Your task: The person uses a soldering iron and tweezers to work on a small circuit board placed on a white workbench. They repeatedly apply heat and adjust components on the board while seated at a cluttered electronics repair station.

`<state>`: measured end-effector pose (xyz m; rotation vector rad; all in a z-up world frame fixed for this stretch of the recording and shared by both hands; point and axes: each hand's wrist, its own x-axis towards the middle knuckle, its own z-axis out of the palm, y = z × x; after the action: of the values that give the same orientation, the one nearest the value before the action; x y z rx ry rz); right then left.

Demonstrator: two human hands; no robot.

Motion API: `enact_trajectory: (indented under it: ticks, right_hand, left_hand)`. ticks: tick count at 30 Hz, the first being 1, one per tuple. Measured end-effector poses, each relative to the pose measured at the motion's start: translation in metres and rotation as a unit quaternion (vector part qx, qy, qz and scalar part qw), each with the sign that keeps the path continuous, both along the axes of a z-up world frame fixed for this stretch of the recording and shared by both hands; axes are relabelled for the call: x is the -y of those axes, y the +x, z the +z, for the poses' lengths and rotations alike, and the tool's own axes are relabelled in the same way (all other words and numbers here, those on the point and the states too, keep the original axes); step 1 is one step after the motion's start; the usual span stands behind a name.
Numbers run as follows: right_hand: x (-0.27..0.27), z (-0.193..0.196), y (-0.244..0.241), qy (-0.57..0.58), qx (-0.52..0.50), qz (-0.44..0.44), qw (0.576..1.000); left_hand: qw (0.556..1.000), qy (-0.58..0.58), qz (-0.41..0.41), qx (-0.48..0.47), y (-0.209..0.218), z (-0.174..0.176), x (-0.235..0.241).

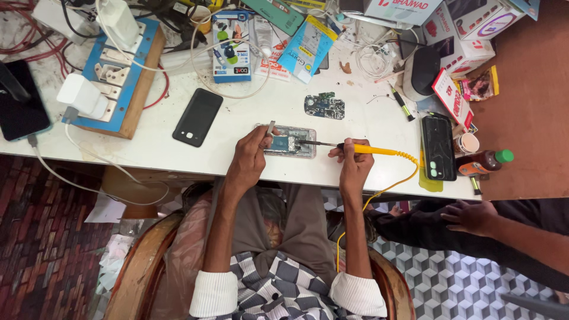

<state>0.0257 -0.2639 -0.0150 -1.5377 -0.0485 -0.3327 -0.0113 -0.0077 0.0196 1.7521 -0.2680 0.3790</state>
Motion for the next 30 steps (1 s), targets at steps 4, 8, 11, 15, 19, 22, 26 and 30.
enact_trajectory:
  ticks: [4, 8, 11, 15, 19, 22, 26, 30]
  right_hand:
    - [-0.0019, 0.004, -0.0008, -0.017, -0.004, -0.004, 1.0]
    - [-0.0027, 0.0058, -0.0018, -0.013, -0.011, -0.003, 1.0]
    - [-0.0019, 0.0042, -0.0006, -0.012, -0.005, 0.001, 1.0]
    - [-0.0018, 0.0009, 0.0009, -0.016, -0.012, 0.004, 1.0]
    - [-0.0001, -0.001, 0.0012, -0.012, -0.01, 0.014, 1.0]
    - [-0.0004, -0.0009, 0.0, -0.012, -0.012, 0.013, 1.0]
    - [-0.0013, 0.002, 0.001, -0.009, -0.014, 0.021, 1.0]
    - [-0.0019, 0.0034, -0.0011, -0.008, -0.028, 0.007, 1.0]
  left_hand:
    - [1.0, 0.004, 0.0, -0.017, 0.0, 0.0012, 0.0002]
    - [1.0, 0.004, 0.0, -0.01, -0.0006, 0.0037, 0.0003]
    - [1.0, 0.0, -0.001, -0.011, -0.0001, 0.0054, 0.001]
    - [1.0, 0.009, 0.001, -0.022, -0.0005, 0.0071, 0.0004]
    - [1.0, 0.002, -0.005, -0.005, -0.0001, 0.0065, 0.0007]
    - [1.0, 0.004, -0.007, -0.004, 0.0, 0.0045, -0.0002]
    - [1.0, 0.001, -0.007, 0.0, 0.0021, 0.0015, 0.0]
    - [1.0, -0.005, -0.013, -0.004, 0.0021, -0.0013, 0.0009]
